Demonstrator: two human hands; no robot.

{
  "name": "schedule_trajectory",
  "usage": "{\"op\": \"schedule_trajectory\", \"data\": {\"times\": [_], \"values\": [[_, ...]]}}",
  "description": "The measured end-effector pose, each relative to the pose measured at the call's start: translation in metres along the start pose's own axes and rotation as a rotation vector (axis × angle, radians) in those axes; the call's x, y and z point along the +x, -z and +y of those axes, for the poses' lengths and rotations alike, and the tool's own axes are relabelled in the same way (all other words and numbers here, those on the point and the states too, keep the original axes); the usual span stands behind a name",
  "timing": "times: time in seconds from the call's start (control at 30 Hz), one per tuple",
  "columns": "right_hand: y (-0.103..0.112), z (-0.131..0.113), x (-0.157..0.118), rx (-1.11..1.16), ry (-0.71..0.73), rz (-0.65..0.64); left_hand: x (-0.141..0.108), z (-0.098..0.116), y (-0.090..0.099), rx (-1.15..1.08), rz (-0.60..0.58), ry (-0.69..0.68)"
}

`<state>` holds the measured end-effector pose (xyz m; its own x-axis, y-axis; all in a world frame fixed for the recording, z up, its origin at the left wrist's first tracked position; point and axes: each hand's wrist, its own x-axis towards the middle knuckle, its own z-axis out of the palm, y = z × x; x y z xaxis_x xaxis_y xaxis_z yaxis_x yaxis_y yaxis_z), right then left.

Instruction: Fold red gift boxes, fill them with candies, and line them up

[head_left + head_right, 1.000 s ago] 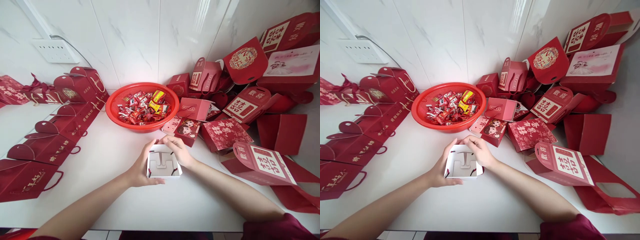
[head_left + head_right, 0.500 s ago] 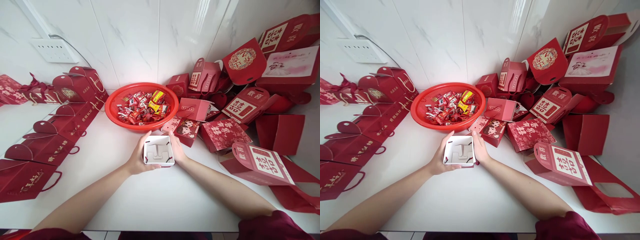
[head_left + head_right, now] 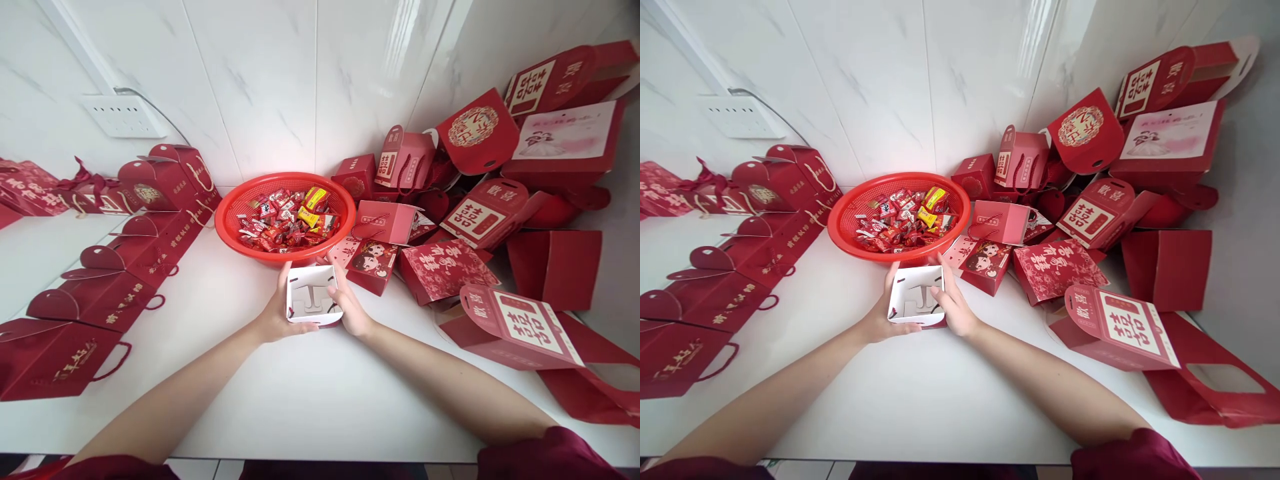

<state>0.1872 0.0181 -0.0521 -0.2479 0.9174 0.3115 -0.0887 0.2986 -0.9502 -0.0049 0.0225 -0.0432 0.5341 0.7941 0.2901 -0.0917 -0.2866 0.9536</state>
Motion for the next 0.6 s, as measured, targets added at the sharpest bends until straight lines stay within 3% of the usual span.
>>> {"op": "schedule_trajectory", "data": {"times": [0.23, 0.4, 0.5, 0.6], "values": [[0.003, 0.007, 0.006, -0.033, -0.029, 0.025, 0.004, 0.004, 0.0, 0.069, 0.1, 0.013], [0.001, 0.006, 0.012, -0.227, -0.06, 0.013, 0.007, 0.002, 0.003, 0.033, 0.067, 0.039], [0.008, -0.008, 0.019, -0.389, -0.122, -0.037, 0.006, 0.0, 0.009, 0.034, 0.033, 0.037], [0.022, -0.036, 0.031, -0.613, -0.179, -0.173, 0.001, 0.001, 0.011, 0.04, 0.01, 0.042]]}}
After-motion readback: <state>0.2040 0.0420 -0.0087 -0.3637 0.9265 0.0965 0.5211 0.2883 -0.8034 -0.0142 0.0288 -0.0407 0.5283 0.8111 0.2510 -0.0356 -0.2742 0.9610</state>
